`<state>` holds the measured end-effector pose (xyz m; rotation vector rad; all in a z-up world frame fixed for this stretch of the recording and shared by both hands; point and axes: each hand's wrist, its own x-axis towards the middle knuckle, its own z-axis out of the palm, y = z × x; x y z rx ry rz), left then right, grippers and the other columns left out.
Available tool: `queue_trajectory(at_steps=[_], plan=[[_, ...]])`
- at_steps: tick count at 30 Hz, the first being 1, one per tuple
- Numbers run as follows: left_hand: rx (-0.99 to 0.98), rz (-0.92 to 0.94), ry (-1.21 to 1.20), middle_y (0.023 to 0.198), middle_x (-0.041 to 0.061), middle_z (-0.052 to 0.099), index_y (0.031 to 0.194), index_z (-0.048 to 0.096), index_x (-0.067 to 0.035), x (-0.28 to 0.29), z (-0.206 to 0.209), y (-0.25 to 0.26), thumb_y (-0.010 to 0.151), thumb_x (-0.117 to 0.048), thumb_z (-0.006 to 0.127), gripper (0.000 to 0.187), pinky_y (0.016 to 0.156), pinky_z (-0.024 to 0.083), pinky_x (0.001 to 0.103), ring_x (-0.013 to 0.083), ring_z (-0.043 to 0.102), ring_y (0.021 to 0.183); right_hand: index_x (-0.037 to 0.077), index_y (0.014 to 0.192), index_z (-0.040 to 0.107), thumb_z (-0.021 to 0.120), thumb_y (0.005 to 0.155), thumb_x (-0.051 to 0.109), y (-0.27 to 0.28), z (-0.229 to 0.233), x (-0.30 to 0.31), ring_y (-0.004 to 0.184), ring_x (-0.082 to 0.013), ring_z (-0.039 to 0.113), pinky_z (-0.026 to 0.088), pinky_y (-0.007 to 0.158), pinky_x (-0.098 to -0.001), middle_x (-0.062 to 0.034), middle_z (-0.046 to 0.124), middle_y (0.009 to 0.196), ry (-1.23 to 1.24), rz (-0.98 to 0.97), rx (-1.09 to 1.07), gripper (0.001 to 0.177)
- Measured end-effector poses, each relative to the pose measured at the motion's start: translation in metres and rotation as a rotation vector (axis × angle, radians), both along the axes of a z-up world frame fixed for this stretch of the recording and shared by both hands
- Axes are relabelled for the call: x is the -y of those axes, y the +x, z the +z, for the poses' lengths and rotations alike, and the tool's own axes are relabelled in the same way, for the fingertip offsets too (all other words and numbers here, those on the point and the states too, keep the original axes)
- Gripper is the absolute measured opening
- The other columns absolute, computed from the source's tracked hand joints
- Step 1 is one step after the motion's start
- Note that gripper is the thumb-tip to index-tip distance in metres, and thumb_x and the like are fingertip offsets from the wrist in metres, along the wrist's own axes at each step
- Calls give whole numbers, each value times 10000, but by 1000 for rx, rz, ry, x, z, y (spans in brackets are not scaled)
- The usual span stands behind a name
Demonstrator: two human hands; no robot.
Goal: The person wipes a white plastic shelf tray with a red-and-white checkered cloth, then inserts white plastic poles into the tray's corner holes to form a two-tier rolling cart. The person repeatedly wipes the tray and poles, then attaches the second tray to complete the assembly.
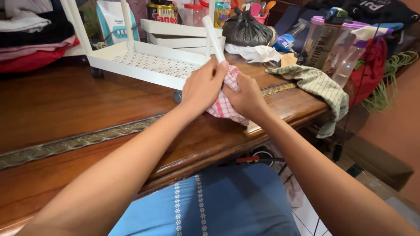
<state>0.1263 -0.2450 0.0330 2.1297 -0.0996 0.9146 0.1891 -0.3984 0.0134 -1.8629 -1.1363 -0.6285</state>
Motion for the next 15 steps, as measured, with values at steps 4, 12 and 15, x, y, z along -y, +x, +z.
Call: queue_trajectory(at_steps=[4,12,15], plan=[[45,33,-58,950,136,762,991,710,-94,-13,5,0,956,-474,561,410,785,525,440,348,712,898,7,1120,650,692,905,274,-12,13,3,858,-448,679,515,735,-524,-246,721,879,-206,-195,51,345],[85,-63,-495,861,100,791,1055,551,-8,-26,4,-6,1021,-345,481,346,579,586,303,168,768,609,50,1189,550,679,886,247,-14,15,7,950,-425,633,499,791,-538,-194,641,933,-429,-194,294,384],[123,-52,-563,866,117,771,1088,523,9,-31,6,-5,1038,-339,463,357,509,598,306,185,769,604,37,1181,534,685,888,249,-4,13,13,965,-429,626,497,806,-528,-208,634,949,-460,-221,309,392]])
